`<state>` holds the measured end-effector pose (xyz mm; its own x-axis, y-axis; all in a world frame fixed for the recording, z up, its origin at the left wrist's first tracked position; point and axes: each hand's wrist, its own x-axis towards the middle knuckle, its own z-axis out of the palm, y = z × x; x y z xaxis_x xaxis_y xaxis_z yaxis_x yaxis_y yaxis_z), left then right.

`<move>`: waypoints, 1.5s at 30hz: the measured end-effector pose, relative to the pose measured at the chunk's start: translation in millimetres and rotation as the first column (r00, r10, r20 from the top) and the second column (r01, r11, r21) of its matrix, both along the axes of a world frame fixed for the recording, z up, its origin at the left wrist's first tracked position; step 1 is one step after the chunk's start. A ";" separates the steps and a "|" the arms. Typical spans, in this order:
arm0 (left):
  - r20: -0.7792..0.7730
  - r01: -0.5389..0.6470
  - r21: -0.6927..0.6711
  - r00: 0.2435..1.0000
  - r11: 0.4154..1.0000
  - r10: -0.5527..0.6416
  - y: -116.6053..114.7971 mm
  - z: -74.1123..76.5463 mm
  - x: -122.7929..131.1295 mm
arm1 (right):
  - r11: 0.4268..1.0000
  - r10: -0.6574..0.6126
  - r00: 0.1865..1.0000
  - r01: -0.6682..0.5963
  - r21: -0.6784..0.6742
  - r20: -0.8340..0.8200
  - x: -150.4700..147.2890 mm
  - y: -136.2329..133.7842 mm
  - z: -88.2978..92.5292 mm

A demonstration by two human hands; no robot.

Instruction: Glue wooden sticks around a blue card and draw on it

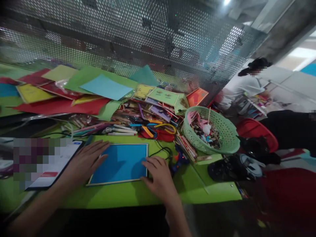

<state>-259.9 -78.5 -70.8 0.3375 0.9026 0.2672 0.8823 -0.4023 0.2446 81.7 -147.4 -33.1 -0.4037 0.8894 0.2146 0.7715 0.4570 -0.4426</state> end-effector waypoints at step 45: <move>0.153 -0.054 0.019 0.987 0.998 0.050 -25.0 32.8 9.0 | 0.974 -0.073 0.995 0.057 0.218 0.068 3.6 0.9 -0.7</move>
<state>-251.0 -103.5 -38.0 0.2442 0.9109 0.3326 0.8553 -0.3640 0.3687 85.3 -146.5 -33.8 -0.3686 0.8504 0.3755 0.8299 0.4830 -0.2792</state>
